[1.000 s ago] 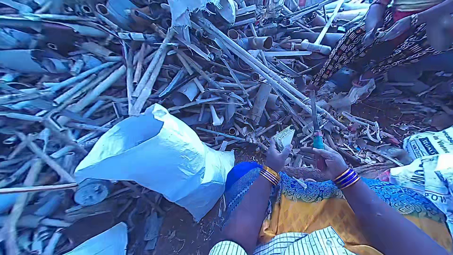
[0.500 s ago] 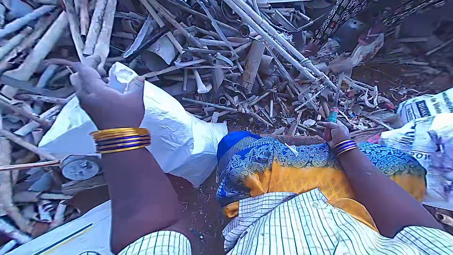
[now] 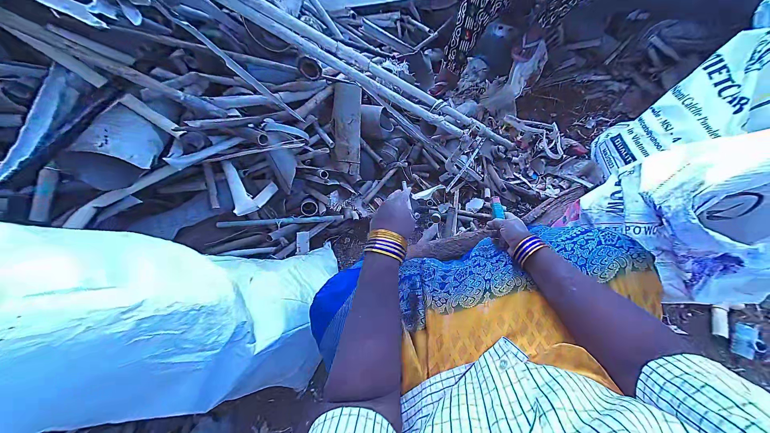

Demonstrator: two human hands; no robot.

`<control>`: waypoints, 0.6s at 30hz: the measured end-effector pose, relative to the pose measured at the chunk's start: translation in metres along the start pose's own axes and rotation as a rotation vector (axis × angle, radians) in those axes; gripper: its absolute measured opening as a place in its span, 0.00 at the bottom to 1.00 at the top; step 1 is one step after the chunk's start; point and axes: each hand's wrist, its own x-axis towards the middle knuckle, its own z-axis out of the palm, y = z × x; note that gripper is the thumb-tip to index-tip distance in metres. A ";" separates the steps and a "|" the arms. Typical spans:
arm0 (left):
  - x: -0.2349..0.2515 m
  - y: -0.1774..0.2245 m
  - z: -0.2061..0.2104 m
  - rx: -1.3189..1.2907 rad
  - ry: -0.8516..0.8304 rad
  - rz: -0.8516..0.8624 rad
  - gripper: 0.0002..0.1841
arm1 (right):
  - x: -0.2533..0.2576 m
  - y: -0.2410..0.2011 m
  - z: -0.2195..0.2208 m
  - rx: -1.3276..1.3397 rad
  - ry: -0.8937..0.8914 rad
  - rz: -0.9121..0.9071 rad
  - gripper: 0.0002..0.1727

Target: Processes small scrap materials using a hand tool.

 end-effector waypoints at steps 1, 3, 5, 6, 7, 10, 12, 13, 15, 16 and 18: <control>0.011 -0.003 0.001 0.007 -0.009 -0.071 0.24 | 0.004 0.001 -0.001 -0.085 -0.018 -0.002 0.22; 0.029 -0.009 0.017 -0.041 0.007 -0.201 0.18 | 0.016 -0.002 -0.001 -0.213 -0.066 0.001 0.24; 0.050 -0.016 0.038 -0.143 0.017 -0.272 0.18 | 0.028 -0.011 0.006 -0.220 -0.133 -0.020 0.20; 0.060 -0.016 0.045 -0.220 0.005 -0.268 0.23 | 0.033 -0.017 0.011 -0.211 -0.193 -0.043 0.19; 0.069 -0.014 0.048 -0.316 -0.024 -0.239 0.26 | 0.036 -0.024 0.018 -0.214 -0.272 -0.078 0.19; 0.088 -0.003 0.050 -0.627 -0.253 -0.119 0.32 | 0.048 -0.045 0.041 -0.316 -0.620 -0.299 0.21; 0.097 -0.003 0.068 -0.791 -0.202 -0.160 0.33 | 0.063 -0.060 0.056 -0.424 -0.821 -0.416 0.30; 0.101 -0.002 0.070 -0.840 -0.119 -0.231 0.31 | 0.079 -0.064 0.064 -0.455 -0.828 -0.421 0.36; 0.114 -0.008 0.071 -0.901 0.040 -0.347 0.26 | 0.125 -0.065 0.080 -0.638 -0.700 -0.438 0.37; 0.121 -0.015 0.073 -0.914 0.111 -0.383 0.26 | 0.151 -0.063 0.086 -0.863 -0.676 -0.470 0.32; 0.128 -0.026 0.074 -0.911 0.234 -0.457 0.28 | 0.195 -0.046 0.102 -1.419 -0.686 -0.473 0.23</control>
